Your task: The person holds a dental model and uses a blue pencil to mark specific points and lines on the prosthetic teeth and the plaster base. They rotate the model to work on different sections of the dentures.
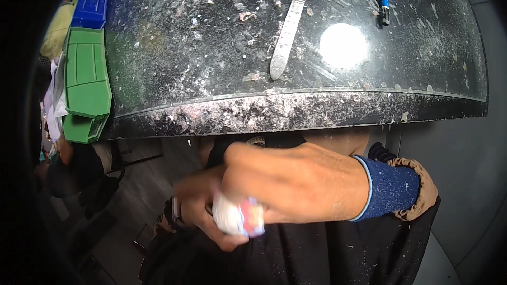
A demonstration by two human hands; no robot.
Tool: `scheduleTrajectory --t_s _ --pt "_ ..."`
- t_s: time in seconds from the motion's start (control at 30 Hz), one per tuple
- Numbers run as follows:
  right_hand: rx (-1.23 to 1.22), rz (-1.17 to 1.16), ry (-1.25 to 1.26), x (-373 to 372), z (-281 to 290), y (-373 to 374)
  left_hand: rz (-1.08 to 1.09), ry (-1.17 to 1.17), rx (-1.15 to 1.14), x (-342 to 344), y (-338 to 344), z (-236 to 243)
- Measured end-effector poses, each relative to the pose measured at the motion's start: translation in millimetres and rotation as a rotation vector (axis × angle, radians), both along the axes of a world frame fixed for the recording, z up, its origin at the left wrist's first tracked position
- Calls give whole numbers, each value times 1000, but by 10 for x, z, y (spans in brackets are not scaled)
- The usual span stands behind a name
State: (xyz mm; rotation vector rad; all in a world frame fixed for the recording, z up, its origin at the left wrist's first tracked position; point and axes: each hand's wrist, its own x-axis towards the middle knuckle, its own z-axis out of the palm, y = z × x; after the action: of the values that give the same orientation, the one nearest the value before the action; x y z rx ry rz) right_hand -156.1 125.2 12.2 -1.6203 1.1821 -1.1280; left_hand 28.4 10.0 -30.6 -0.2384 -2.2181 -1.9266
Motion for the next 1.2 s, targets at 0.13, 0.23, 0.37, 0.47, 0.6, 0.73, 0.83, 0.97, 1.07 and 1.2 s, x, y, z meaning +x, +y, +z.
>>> scheduleTrajectory --t_s 0.13,0.23,0.37,0.47,0.6,0.73,0.83,0.97,1.07,1.2 --pt "175 -191 -325 135 -184 99 298 -392 264 51 2 89" --pt "154 -309 -444 336 -167 224 297 -478 270 122 7 153" --pt "265 -431 -442 630 -208 311 289 -599 332 255 29 185" --pt "391 -465 -553 751 -247 314 276 -677 258 275 51 214" --pt "437 -516 -620 831 -247 309 311 -733 201 315 104 221" --pt "458 -541 -586 880 -208 296 316 -793 212 327 138 259" --pt "467 -562 -550 897 -181 284 341 -824 266 312 150 290" --pt "429 -582 -410 885 -134 285 331 -723 161 308 156 286" --pt "315 -630 -364 950 -151 264 315 -742 177 305 169 289" --pt "220 -617 -283 979 -198 250 319 -776 176 310 201 307"
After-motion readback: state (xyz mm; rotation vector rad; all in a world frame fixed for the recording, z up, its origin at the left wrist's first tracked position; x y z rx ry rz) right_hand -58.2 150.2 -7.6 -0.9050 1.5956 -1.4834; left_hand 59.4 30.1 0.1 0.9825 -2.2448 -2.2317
